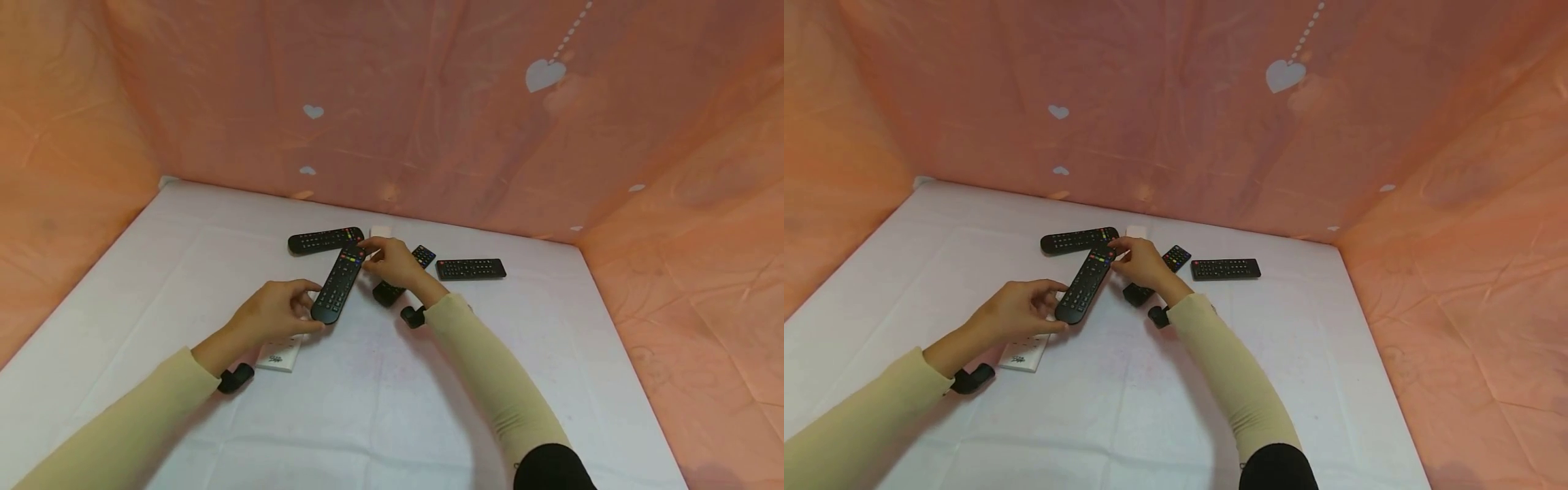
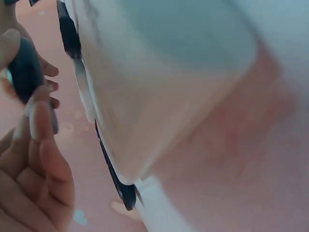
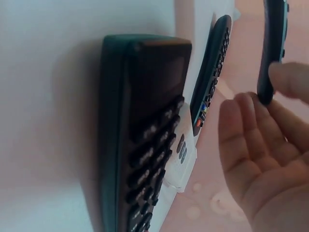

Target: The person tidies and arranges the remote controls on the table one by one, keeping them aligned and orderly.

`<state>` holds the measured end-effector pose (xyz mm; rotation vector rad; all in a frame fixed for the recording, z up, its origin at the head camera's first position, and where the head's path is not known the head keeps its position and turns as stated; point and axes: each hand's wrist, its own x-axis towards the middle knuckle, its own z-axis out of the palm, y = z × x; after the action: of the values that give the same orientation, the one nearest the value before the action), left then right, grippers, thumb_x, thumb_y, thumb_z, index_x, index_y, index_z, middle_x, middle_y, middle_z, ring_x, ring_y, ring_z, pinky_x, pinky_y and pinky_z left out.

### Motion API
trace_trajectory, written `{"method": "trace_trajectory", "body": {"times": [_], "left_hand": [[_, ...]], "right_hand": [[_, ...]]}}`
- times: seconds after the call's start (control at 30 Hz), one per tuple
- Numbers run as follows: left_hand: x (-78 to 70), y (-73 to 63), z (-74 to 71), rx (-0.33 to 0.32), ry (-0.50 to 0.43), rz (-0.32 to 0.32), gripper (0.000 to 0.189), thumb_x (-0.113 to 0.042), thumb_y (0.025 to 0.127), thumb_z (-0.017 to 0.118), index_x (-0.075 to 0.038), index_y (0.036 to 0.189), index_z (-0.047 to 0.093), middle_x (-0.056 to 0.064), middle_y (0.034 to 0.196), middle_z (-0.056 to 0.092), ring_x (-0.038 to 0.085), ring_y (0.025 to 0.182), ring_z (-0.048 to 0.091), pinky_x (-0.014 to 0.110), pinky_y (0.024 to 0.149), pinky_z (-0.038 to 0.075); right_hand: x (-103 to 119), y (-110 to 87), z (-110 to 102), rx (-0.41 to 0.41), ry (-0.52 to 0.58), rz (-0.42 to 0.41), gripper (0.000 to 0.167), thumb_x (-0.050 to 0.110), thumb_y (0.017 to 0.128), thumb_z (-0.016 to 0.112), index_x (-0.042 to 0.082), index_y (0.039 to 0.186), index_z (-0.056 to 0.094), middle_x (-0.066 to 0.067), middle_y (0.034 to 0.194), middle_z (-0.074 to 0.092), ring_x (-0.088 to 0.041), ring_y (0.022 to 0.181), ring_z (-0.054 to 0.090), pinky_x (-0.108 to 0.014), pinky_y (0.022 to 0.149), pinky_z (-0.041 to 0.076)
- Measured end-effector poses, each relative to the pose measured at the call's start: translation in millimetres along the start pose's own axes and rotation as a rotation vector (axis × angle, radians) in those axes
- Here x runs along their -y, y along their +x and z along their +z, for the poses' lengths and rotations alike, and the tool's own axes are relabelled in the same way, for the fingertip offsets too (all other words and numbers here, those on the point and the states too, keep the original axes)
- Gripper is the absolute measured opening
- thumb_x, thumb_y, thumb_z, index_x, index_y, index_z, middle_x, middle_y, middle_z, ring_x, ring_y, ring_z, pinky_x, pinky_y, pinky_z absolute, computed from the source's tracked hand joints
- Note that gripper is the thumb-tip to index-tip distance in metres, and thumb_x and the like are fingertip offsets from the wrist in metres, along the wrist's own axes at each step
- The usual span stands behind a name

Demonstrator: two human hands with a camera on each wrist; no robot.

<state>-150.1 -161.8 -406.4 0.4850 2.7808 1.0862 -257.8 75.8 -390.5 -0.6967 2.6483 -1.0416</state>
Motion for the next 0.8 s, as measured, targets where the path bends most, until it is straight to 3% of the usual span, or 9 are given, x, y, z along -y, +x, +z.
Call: {"method": "trace_trajectory", "body": {"times": [0.27, 0.47, 0.8], "left_hand": [[-10.3, -18.3, 5.3, -0.013, 0.110, -0.075, 0.062, -0.043, 0.067, 0.084, -0.013, 0.118, 0.065, -0.010, 0.082, 0.069, 0.006, 0.075, 0.062, 0.030, 0.065, 0.047], [-14.0, -29.7, 10.2, -0.037, 0.180, -0.111, 0.064, -0.045, 0.064, 0.085, -0.014, 0.116, 0.066, -0.008, 0.078, 0.066, 0.010, 0.073, 0.060, 0.031, 0.062, 0.046], [-16.5, -46.5, 18.6, -0.012, 0.147, -0.166, 0.061, -0.042, 0.063, 0.084, -0.011, 0.112, 0.065, -0.014, 0.073, 0.063, 0.007, 0.067, 0.053, 0.028, 0.062, 0.042]], "right_hand": [[2.6, 0.9, 7.6, 0.125, -0.065, -0.065, 0.042, 0.008, 0.087, 0.067, 0.004, 0.128, 0.059, -0.015, 0.120, 0.066, -0.023, 0.097, 0.067, -0.026, 0.081, 0.053], [3.9, 0.5, 14.4, 0.160, -0.117, -0.109, 0.040, 0.010, 0.085, 0.069, 0.003, 0.124, 0.061, -0.013, 0.117, 0.065, -0.020, 0.093, 0.064, -0.023, 0.078, 0.050], [11.1, -2.8, 26.2, 0.219, -0.216, -0.165, 0.038, 0.012, 0.085, 0.070, 0.004, 0.121, 0.063, -0.010, 0.113, 0.067, -0.017, 0.089, 0.060, -0.024, 0.079, 0.048]]}}
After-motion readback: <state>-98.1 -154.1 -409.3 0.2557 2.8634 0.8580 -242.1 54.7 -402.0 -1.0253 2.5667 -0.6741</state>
